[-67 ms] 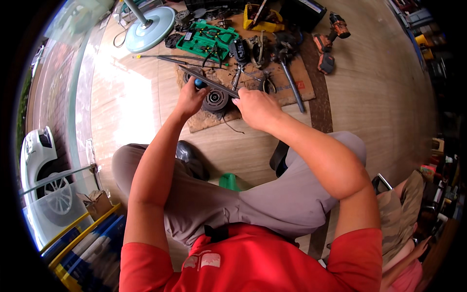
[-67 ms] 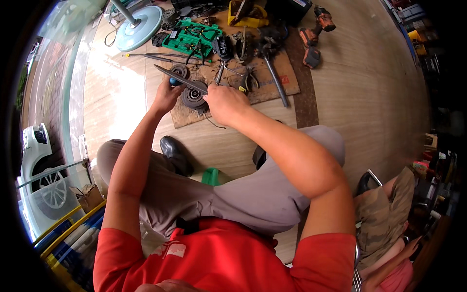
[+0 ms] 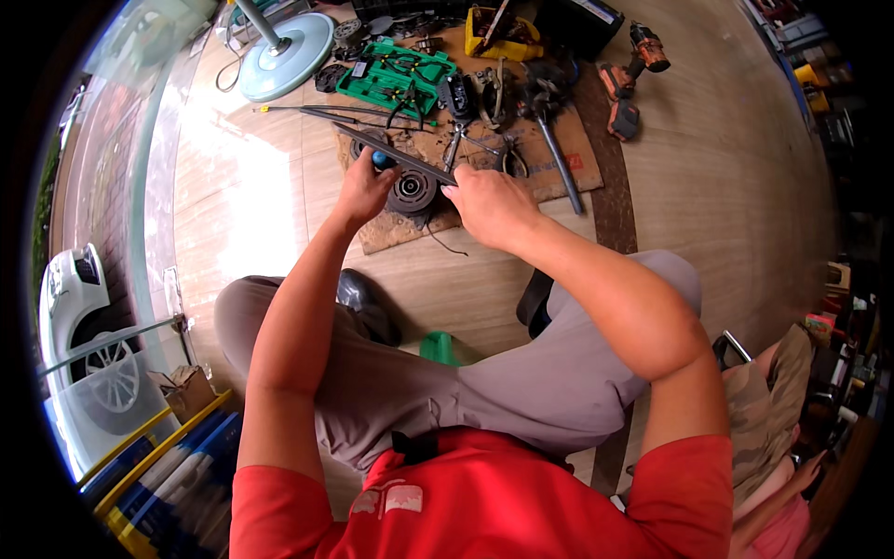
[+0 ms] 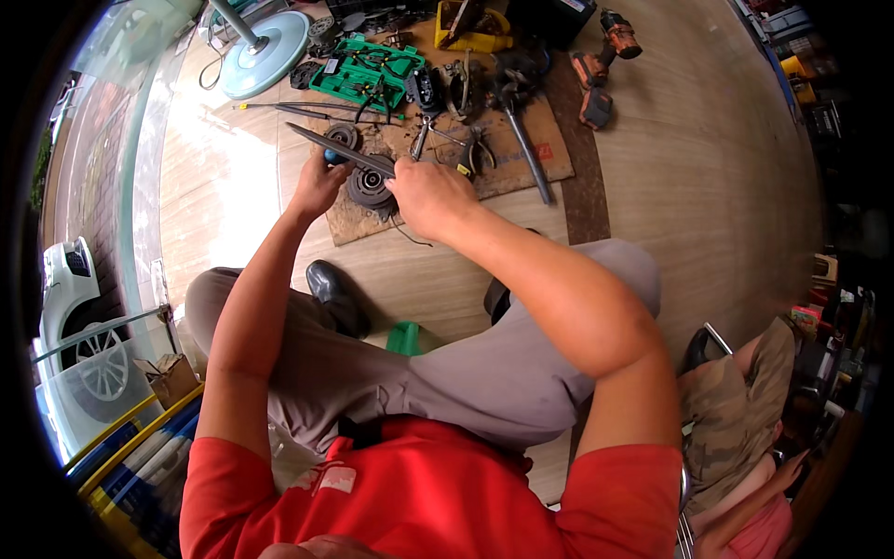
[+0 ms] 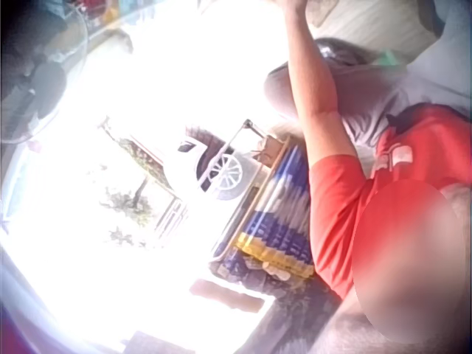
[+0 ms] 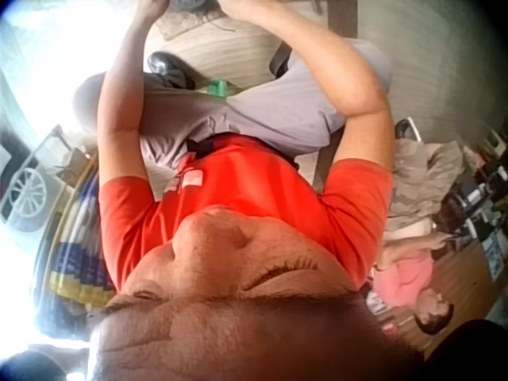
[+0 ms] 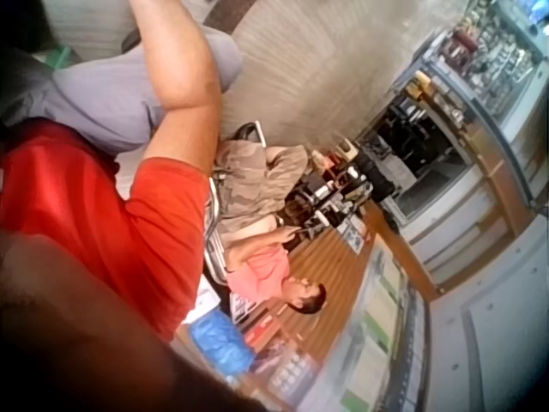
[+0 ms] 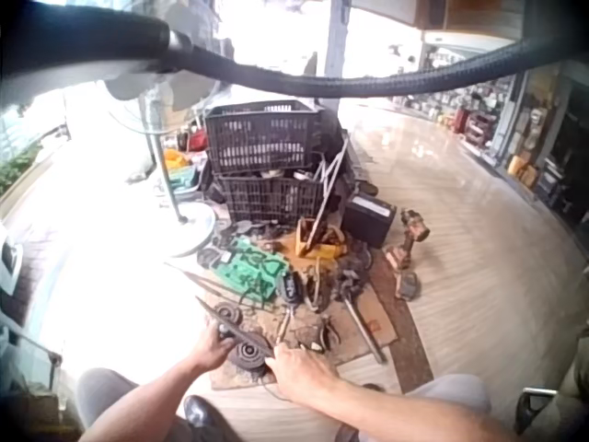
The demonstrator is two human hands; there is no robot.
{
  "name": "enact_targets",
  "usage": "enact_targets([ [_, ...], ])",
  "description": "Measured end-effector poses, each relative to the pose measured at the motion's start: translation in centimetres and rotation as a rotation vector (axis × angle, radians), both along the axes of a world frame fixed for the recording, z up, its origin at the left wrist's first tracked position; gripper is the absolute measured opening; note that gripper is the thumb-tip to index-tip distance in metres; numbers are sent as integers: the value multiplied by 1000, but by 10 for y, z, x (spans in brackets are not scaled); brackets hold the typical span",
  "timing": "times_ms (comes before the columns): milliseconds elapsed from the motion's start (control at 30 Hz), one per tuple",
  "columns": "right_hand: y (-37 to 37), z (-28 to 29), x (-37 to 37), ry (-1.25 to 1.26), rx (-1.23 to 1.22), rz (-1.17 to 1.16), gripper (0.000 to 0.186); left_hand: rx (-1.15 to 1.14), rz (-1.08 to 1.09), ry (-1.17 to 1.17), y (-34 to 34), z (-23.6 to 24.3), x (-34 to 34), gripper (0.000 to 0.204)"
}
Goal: The person uses a screwdriver and a wrench to work on a circular mechanical part resting on cardboard. They insert the screwdriver into the part and pry it while holding it steady with their other hand.
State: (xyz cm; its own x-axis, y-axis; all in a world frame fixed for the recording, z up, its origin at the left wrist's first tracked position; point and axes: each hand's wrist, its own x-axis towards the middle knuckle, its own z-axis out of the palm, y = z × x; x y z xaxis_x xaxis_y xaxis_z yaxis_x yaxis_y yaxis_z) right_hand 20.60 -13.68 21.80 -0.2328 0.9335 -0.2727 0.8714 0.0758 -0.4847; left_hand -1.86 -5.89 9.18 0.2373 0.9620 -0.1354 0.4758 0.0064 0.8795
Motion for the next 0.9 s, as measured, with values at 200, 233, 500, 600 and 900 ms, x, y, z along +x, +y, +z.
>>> enact_targets([
  [200,-1,1,1,-15,-18,19,31,27,-19,12,0,1,1,31],
  [233,-1,-4,3,-25,-16,25,30,31,-29,-7,0,3,3,31],
  [500,4,-4,5,13,68,-6,31,59,-10,25,4,-5,-1,35],
  [600,6,-9,8,23,83,5,31,77,-9,-4,1,-3,2,34],
  [900,2,2,5,63,29,-8,30,25,-29,79,4,-3,-1,36],
])
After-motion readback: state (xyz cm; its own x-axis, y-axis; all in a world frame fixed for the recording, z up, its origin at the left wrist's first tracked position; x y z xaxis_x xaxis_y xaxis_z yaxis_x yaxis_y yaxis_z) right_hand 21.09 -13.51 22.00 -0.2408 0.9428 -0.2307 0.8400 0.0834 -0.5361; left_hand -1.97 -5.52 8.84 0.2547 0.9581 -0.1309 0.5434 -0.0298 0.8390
